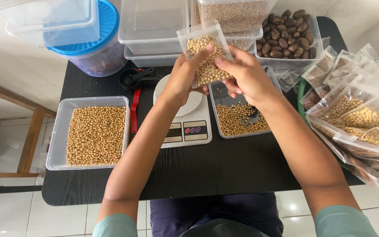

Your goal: Scooping soybeans into small plastic bags, weighing them on a digital scale, and sealing the bags.

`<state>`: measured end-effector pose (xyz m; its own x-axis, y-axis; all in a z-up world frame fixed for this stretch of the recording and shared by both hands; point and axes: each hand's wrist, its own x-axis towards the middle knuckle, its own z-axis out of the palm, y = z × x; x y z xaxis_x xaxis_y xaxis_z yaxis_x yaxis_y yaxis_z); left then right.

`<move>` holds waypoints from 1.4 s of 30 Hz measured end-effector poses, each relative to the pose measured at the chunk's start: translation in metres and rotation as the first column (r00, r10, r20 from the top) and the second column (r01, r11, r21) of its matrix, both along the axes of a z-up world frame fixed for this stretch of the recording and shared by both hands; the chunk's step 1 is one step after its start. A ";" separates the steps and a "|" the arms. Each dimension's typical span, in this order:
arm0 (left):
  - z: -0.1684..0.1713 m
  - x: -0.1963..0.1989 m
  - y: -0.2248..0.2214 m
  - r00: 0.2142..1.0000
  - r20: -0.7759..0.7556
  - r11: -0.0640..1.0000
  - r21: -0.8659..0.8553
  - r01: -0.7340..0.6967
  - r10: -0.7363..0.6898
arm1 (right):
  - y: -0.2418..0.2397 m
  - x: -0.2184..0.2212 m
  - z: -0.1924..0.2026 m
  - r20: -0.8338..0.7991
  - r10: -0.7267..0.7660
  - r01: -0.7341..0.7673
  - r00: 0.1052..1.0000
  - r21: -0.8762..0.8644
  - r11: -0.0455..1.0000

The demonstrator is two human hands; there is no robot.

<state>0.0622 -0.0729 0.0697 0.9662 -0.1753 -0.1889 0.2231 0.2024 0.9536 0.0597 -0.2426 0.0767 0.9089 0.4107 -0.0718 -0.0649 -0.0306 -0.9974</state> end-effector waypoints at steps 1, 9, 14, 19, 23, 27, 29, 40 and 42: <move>-0.005 0.003 0.002 1.000 0.000 1.000 -0.001 -0.002 0.002 | 0.001 -0.001 0.002 0.000 0.002 -0.002 1.000 -0.001 1.000; -0.020 0.012 0.012 0.982 0.189 0.992 0.123 -0.022 -0.002 | 0.007 -0.003 0.006 0.059 -0.021 0.032 0.998 -0.199 0.979; -0.008 0.007 0.012 0.970 0.243 0.978 0.195 -0.073 0.024 | 0.010 -0.001 0.001 0.144 -0.061 0.080 0.988 -0.134 0.988; -0.004 0.006 0.010 0.955 0.252 0.971 0.138 -0.194 0.155 | 0.012 -0.008 0.001 0.220 -0.054 0.110 0.974 -0.252 0.961; -0.016 0.009 0.012 0.854 0.462 0.968 -0.046 -0.245 0.238 | 0.016 -0.017 -0.001 0.454 -0.030 0.168 0.890 -0.267 0.949; -0.017 0.009 0.010 0.774 0.606 0.974 -0.007 -0.224 0.183 | 0.015 -0.040 0.021 0.675 -0.126 0.290 0.727 -0.135 0.947; -0.001 -0.011 0.006 0.745 0.657 0.990 -0.011 -0.141 0.113 | 0.010 -0.059 0.032 0.676 -0.220 0.349 0.704 -0.060 0.935; 0.041 -0.102 -0.042 0.576 0.810 0.994 0.105 0.041 -0.109 | -0.078 -0.167 0.082 0.733 -0.127 0.424 0.668 -0.235 0.874; 0.047 -0.108 -0.048 0.492 0.852 0.983 0.177 0.053 -0.180 | -0.104 -0.189 0.077 0.710 -0.138 0.467 0.690 -0.292 0.834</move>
<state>-0.0460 -0.1212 0.1171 0.6299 -0.3384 0.6991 -0.7083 0.1191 0.6958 -0.1291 -0.3466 0.1540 0.8590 0.1789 0.4797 0.4917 -0.5490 -0.6759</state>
